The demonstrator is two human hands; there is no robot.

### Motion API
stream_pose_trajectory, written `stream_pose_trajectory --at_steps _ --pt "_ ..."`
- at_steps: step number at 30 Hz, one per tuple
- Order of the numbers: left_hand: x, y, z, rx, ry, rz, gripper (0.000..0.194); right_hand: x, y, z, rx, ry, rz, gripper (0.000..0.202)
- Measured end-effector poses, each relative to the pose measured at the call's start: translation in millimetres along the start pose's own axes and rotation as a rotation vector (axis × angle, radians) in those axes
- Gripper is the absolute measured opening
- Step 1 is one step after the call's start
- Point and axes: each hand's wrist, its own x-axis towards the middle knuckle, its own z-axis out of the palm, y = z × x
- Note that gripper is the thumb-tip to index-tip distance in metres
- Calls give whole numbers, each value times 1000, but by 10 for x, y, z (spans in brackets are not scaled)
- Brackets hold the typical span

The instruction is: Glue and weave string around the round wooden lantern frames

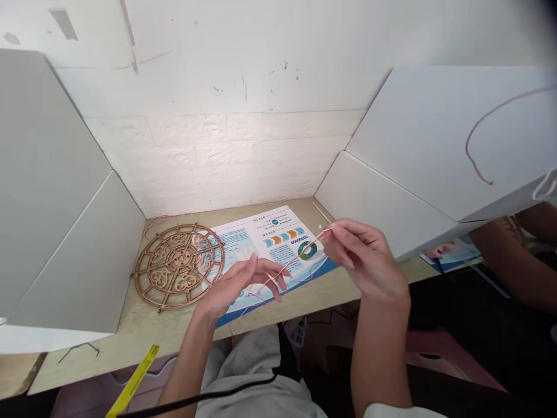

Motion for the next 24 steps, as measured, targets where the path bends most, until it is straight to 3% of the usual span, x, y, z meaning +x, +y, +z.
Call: stream_pose_trajectory --at_steps 5,10,16,24 --pt "-97 -92 -31 -123 -35 -102 48 -1 39 18 -46 60 -10 30" --pt "-157 -266 -37 -230 -47 -186 67 129 105 -21 39 223 -69 30" --pt "-352 -440 -80 -294 62 -140 59 185 333 -265 31 392 -52 34" --pt "-620 -502 -100 -476 261 -51 52 33 895 -418 -111 524 100 46"
